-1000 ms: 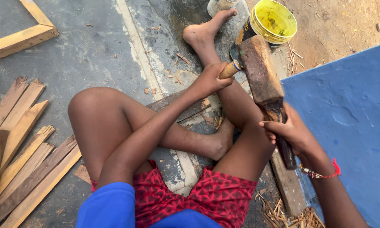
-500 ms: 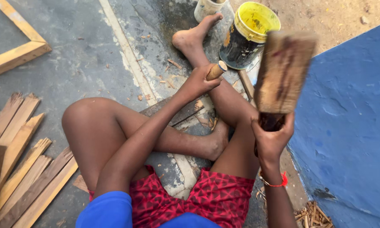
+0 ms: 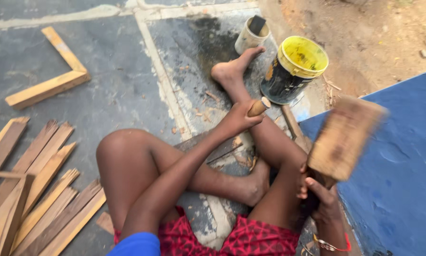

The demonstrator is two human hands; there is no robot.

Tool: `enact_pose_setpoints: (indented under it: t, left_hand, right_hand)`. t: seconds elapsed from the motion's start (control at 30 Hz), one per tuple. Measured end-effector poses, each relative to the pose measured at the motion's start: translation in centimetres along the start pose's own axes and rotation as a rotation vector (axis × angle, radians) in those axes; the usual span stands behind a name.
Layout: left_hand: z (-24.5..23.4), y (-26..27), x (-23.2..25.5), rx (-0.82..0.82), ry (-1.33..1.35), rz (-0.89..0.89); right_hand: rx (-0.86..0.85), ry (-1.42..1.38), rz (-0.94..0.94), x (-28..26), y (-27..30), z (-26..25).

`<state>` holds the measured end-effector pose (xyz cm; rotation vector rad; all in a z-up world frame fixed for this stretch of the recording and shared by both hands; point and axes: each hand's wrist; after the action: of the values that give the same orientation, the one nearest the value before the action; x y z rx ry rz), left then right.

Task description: The person sits on the floor and uses a wooden mallet to strike a chisel, carving a small cylindrical piece of wood held between their legs. The person repeatedly adjusts the wood and strikes it to shape it.

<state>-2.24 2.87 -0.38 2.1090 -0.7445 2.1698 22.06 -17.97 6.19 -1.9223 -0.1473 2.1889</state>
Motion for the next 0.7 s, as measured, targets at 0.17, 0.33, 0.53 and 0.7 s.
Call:
enact_pose_setpoints:
  t: [0.17,0.33,0.53,0.7]
  left_hand:
    - [0.6,0.8,-0.1,0.008,-0.016,-0.174]
    - [0.2,0.5,0.6,-0.038,-0.025,-0.202]
    - [0.4,0.6,0.3,-0.071,0.073,-0.117]
    - [0.8,0.3,-1.2,-0.052,-0.051,-0.209]
  right_hand:
    - [-0.013,0.567,-0.01,-2.3,0.0,0.0]
    - [-0.041,0.562,-0.078,-4.3,-1.9,3.1]
    - [-0.165,0.364,0.479,-4.1,-5.1,2.9]
    - [-0.117,0.476,0.299,-4.9,-5.6,1.2]
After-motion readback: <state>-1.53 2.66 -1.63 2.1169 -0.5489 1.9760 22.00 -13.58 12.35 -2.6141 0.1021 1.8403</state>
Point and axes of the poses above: each hand's wrist, its own y-axis away from the middle knuckle, its own z-axis out of the palm, x = y × z, and after that the axes turned 14 degrees about -z, right-handed
